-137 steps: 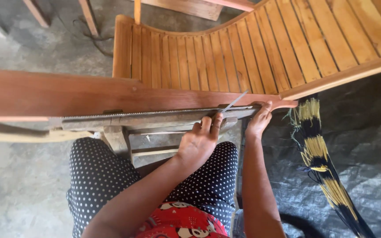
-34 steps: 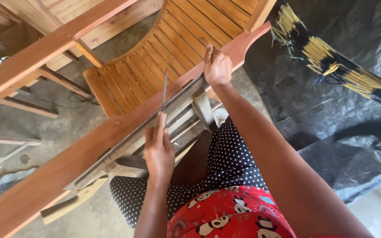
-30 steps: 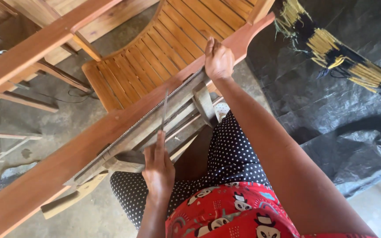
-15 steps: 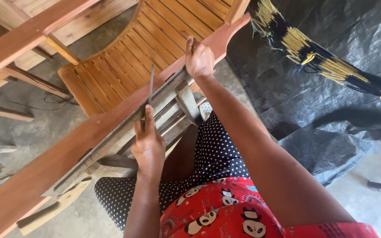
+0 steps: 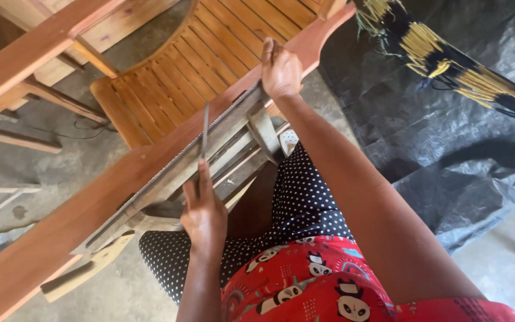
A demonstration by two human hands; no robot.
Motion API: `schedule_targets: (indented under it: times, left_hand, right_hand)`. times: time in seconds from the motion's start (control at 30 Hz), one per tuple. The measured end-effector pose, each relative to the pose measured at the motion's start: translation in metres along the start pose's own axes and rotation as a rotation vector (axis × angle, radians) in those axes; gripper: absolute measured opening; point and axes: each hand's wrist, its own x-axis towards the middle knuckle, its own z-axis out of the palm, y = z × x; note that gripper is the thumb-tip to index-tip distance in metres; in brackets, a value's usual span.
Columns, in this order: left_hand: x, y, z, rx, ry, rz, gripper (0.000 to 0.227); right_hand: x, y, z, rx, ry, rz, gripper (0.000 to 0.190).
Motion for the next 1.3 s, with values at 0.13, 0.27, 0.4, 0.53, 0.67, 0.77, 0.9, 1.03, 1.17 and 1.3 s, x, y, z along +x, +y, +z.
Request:
schedule_targets:
  times: [0.13,0.27,0.4,0.53,0.67,0.77,0.9,1.03,1.17,1.3]
  left_hand:
    - [0.036,0.013,-0.001,-0.003,0.061,0.053,0.058]
    - [0.042,0.010,-0.016,-0.342,0.232,0.132,0.053]
    - [0.007,-0.002,-0.021,-0.350,0.203,0.091,0.054]
    - [-0.025,-0.015,-0.002,-0.189,0.099,0.057,0.056]
    - [-0.014,-0.016,0.011,-0.072,0.057,0.080,0.062]
    - [0.013,-0.002,0.007,-0.050,0.068,0.102,0.067]
    - [0.045,0.010,0.003,-0.183,0.109,0.113,0.067]
    - [0.032,-0.002,-0.008,-0.369,0.147,0.087,0.057]
    - [-0.025,-0.017,-0.017,-0.301,0.140,0.019,0.051]
    - [-0.045,-0.025,-0.009,-0.141,0.172,0.048,0.051]
  right_hand:
    - [-0.005,0.001,-0.003,-0.018,0.080,-0.101,0.046]
    - [-0.010,-0.004,-0.006,0.039,0.206,-0.212,0.041]
    - [-0.008,-0.002,-0.005,0.037,0.192,-0.179,0.041]
    - [-0.009,-0.003,-0.006,0.033,0.186,-0.179,0.042]
    - [-0.009,-0.006,-0.009,0.031,0.142,-0.147,0.044]
    - [-0.011,-0.006,-0.009,0.040,0.141,-0.155,0.045]
    - [-0.006,0.002,-0.004,0.029,0.157,-0.186,0.045]
    - [-0.001,-0.006,-0.007,0.024,0.170,-0.182,0.046]
    - [-0.008,0.005,-0.001,0.011,0.203,-0.197,0.043]
    - [-0.005,0.004,-0.001,0.016,0.171,-0.198,0.043]
